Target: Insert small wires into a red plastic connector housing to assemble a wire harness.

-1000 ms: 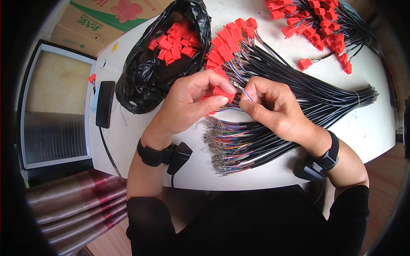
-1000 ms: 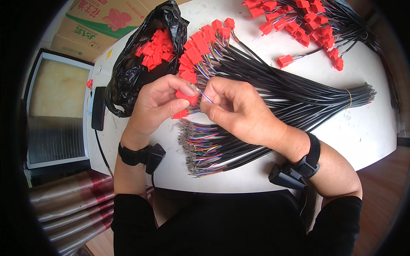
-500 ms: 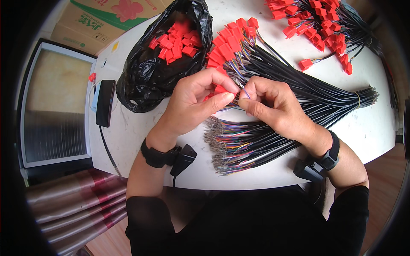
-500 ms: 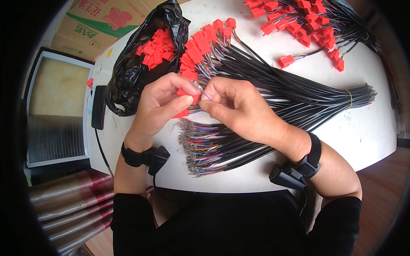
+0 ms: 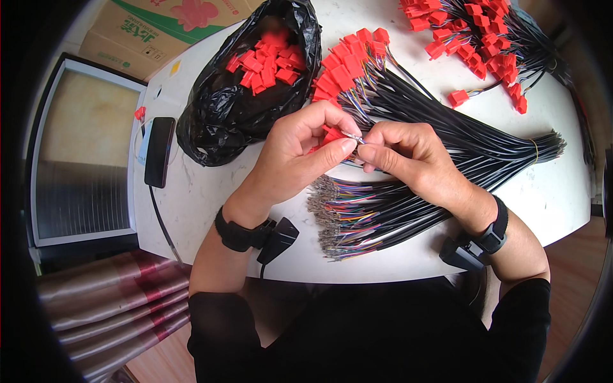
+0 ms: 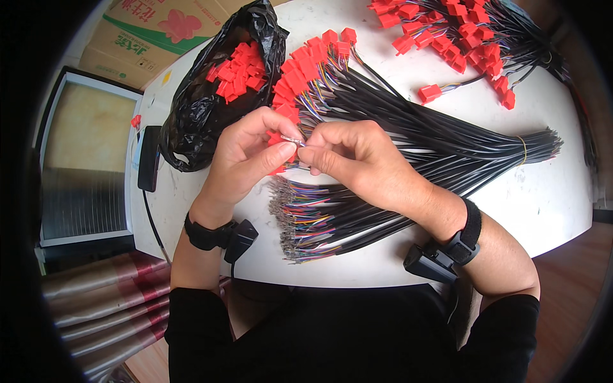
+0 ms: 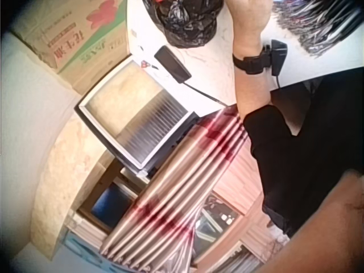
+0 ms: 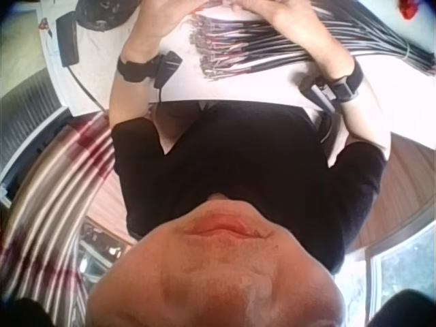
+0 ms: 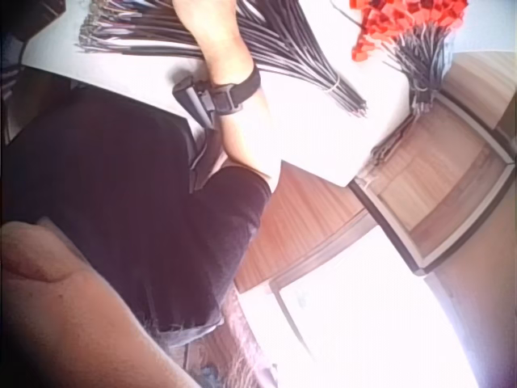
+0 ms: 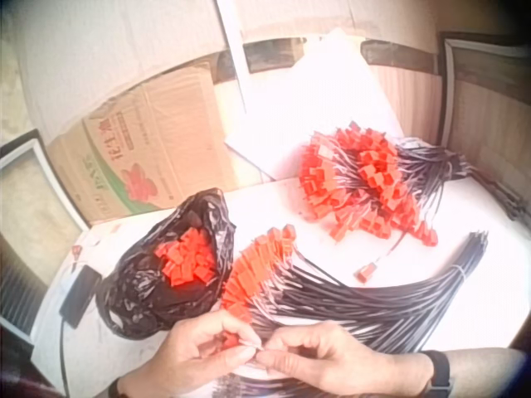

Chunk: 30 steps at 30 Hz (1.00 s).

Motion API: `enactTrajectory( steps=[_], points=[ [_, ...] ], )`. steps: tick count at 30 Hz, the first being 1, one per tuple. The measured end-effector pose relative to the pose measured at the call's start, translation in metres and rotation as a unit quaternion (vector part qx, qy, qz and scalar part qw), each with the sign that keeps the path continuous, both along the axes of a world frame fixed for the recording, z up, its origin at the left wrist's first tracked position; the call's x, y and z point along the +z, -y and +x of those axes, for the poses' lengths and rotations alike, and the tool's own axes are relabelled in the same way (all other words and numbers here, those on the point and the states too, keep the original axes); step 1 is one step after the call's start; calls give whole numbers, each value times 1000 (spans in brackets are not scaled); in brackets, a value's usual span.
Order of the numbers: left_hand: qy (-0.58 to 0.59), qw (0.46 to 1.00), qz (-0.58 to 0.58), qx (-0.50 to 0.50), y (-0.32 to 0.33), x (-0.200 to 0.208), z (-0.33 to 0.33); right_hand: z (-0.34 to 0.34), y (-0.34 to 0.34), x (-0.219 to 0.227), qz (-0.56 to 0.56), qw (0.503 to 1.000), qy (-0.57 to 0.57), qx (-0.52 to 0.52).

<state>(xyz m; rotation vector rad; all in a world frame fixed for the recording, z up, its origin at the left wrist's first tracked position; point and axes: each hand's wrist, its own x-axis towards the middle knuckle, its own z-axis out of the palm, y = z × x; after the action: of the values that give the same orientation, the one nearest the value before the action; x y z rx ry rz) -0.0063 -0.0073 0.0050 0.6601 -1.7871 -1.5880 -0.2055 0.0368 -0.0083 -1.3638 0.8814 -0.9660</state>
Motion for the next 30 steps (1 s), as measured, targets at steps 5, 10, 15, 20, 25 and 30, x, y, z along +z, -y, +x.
enactTrajectory(
  steps=[5,10,15,20,25,30],
  points=[
    [-17,1000,5,-1,0,1,-2,-2,0,-1,-31,999,-12,-6],
    [-20,1000,7,3,-1,1,-3,-2,0,0,-24,1000,-8,-11],
    [-8,1000,9,12,-1,0,-2,-3,-1,12,22,1000,-7,-7],
    [-10,1000,-2,14,1,-2,-2,-5,-1,12,12,999,-19,-27],
    [-30,999,28,25,-2,0,-7,-4,-2,6,-6,999,-35,-16],
    [-9,999,30,16,0,-2,-3,-2,-3,12,7,999,-27,-30]
  ],
)
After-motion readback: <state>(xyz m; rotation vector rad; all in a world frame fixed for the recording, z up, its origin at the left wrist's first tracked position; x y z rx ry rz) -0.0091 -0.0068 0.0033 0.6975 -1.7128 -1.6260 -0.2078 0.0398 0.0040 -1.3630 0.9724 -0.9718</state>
